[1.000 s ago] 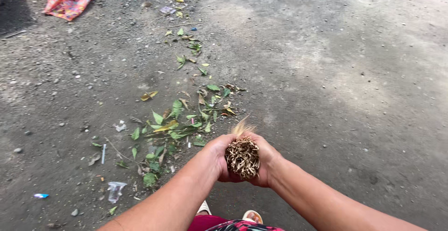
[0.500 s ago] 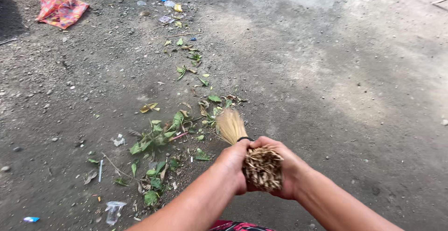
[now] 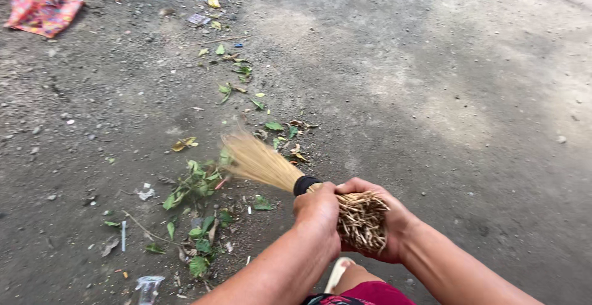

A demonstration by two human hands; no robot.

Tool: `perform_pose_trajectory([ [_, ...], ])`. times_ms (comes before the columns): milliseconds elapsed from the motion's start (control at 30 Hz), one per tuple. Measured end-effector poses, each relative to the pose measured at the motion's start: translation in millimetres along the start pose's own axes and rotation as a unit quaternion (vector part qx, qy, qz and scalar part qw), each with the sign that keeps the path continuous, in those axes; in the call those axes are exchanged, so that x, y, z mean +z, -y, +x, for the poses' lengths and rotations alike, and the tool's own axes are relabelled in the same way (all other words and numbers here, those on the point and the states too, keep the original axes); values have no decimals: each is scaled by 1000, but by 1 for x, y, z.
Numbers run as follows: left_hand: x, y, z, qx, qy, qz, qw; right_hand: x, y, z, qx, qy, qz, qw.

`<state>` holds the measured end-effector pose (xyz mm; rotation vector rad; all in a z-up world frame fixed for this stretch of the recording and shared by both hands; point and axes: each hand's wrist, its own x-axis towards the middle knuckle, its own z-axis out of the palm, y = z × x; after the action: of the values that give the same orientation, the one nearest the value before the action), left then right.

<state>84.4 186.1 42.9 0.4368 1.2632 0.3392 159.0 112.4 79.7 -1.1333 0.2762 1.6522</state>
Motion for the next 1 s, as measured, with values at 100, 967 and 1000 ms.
perform_pose_trajectory([
  [100,13,6,14,-93,88,-14,992,-15,10,-9,-31,-50,-43,997],
  [967,86,-20,110,-240,211,-14,948,-40,95,56,-28,-85,-37,995],
  [1000,82,-23,119,-252,216,9,943,-38,95,68,-20,-79,-39,996],
])
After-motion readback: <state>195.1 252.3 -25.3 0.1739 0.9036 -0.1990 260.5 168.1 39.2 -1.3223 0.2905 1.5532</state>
